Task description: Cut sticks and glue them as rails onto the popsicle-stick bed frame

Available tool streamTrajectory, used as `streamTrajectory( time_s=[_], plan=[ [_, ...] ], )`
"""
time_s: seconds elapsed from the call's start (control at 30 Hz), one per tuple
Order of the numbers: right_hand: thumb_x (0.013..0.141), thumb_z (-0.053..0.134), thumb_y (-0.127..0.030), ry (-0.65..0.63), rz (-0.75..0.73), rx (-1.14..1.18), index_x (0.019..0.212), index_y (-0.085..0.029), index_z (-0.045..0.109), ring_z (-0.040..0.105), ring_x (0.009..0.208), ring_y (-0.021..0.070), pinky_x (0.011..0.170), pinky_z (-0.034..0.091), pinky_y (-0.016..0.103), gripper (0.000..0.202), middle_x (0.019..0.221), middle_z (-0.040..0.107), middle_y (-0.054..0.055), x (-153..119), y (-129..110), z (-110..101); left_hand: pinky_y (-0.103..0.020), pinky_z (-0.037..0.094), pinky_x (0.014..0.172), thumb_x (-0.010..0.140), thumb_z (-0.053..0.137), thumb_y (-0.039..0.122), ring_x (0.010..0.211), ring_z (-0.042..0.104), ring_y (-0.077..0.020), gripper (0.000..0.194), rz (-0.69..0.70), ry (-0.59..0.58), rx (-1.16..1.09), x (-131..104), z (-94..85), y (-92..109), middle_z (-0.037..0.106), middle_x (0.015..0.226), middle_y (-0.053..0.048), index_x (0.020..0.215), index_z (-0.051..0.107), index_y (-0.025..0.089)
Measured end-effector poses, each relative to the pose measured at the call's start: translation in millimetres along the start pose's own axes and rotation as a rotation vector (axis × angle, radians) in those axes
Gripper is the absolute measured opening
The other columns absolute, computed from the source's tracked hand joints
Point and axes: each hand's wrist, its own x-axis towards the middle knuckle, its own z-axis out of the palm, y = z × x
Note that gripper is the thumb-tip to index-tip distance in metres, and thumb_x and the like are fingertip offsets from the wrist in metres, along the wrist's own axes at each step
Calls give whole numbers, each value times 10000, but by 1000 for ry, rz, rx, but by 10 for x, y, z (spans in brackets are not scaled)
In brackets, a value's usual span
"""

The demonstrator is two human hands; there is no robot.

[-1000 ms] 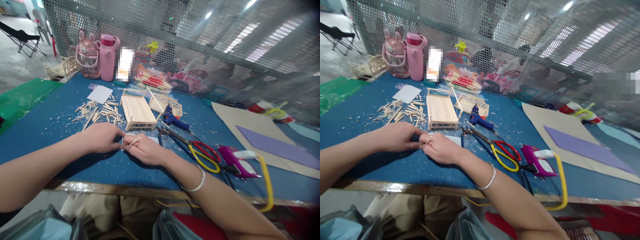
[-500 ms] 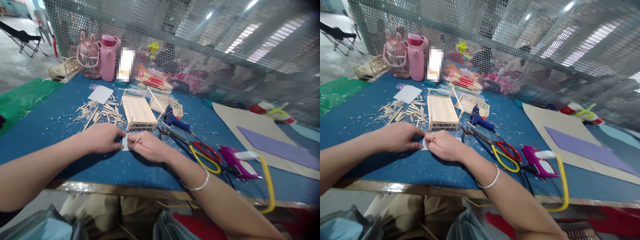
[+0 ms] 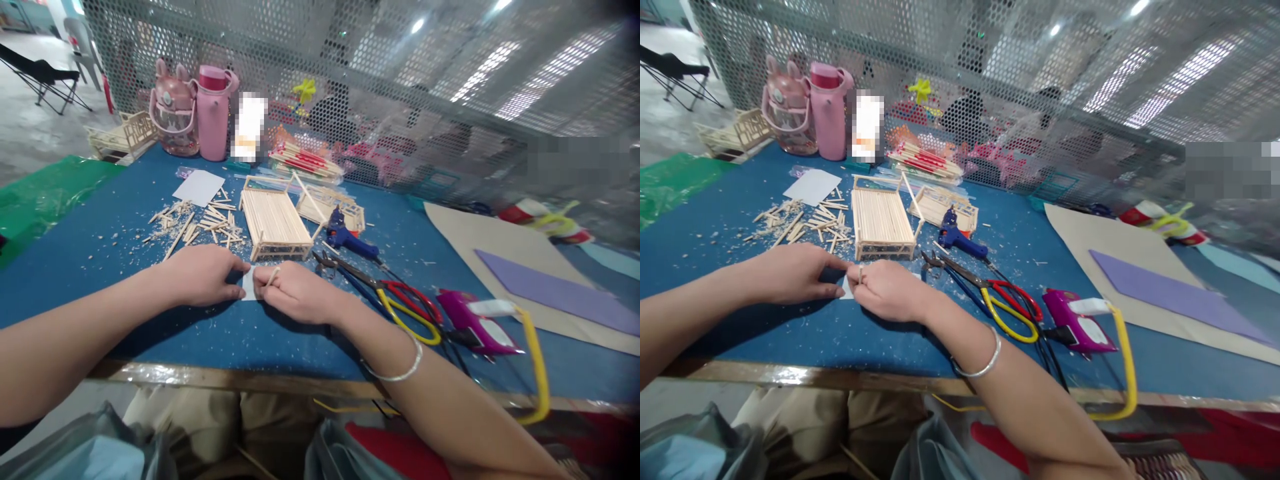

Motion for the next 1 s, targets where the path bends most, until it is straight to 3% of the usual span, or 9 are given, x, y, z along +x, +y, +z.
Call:
streamTrajectory(
  time_s=[0.1, 0.17, 0.23, 0.33, 0.47, 0.63, 0.77, 0.9, 1.0],
  plan=[
    [732, 408, -155, 103, 63, 336, 628, -176, 449, 383, 495, 80, 487, 289, 212, 113, 533, 450, -38, -44, 87, -54, -293, 438, 611, 764, 550, 430, 784, 660, -253, 405, 34, 55, 19, 15, 12, -15, 717, 858, -78, 1142, 620, 303],
    [759, 430, -218, 184, 76, 623, 706, -180, 468, 368, 439, 66, 435, 266, 195, 76, 515, 482, -50, -60, 151, -77, -266, 420, 583, 787, 550, 400, 706, 656, -217, 338, 127, 133, -21, 27, 19, -11, 717, 786, -62, 1083, 654, 275],
    [765, 475, -260, 234, 70, 827, 771, -192, 454, 358, 395, 54, 397, 240, 179, 71, 511, 521, -62, -61, 193, -80, -237, 403, 561, 803, 557, 384, 625, 634, -167, 269, 245, 240, -143, 38, 30, 14, 709, 721, -35, 992, 685, 241],
    [756, 551, -296, 258, 50, 955, 783, -201, 431, 402, 398, 50, 376, 251, 163, 155, 547, 572, -55, -59, 196, -65, -203, 394, 536, 807, 578, 373, 549, 587, -109, 213, 334, 399, -402, 49, 65, 81, 689, 655, 0, 830, 700, 200],
    [737, 625, -296, 345, -2, 833, 746, -173, 500, 421, 437, 43, 406, 307, 166, 176, 568, 559, -45, -111, 151, -105, -185, 393, 508, 830, 553, 316, 503, 544, -85, 221, 248, 563, -551, 59, 110, 158, 659, 591, 20, 709, 683, 183],
    [725, 633, -292, 576, -8, 620, 734, -172, 539, 435, 448, 57, 437, 342, 200, 153, 573, 549, -38, -200, 217, -259, -209, 439, 545, 832, 533, 305, 574, 600, -118, 201, 97, 724, -498, 75, 116, 157, 703, 688, -5, 782, 687, 186],
    [740, 617, -284, 753, -30, 289, 754, -175, 563, 470, 521, 85, 509, 378, 236, 123, 600, 535, -30, -216, 289, -288, -218, 471, 581, 832, 527, 308, 626, 630, -132, 203, 46, 796, -463, 103, 117, 125, 727, 772, -14, 828, 697, 197],
    [761, 588, -289, 1086, -45, -17, 896, -192, 543, 410, 572, 91, 565, 367, 260, 172, 758, 523, -3, -248, 297, -354, -216, 458, 535, 826, 539, 352, 537, 596, -112, 216, -72, 909, -423, 117, 74, 99, 724, 760, -1, 814, 702, 211],
    [788, 516, -264, 1292, 34, 17, 887, -197, 499, 400, 603, 105, 578, 353, 263, 121, 781, 486, 9, -268, 325, -464, -233, 472, 598, 852, 493, 351, 609, 620, -130, 251, -90, 879, -329, 134, 26, 88, 724, 825, -22, 847, 696, 202]
  ],
)
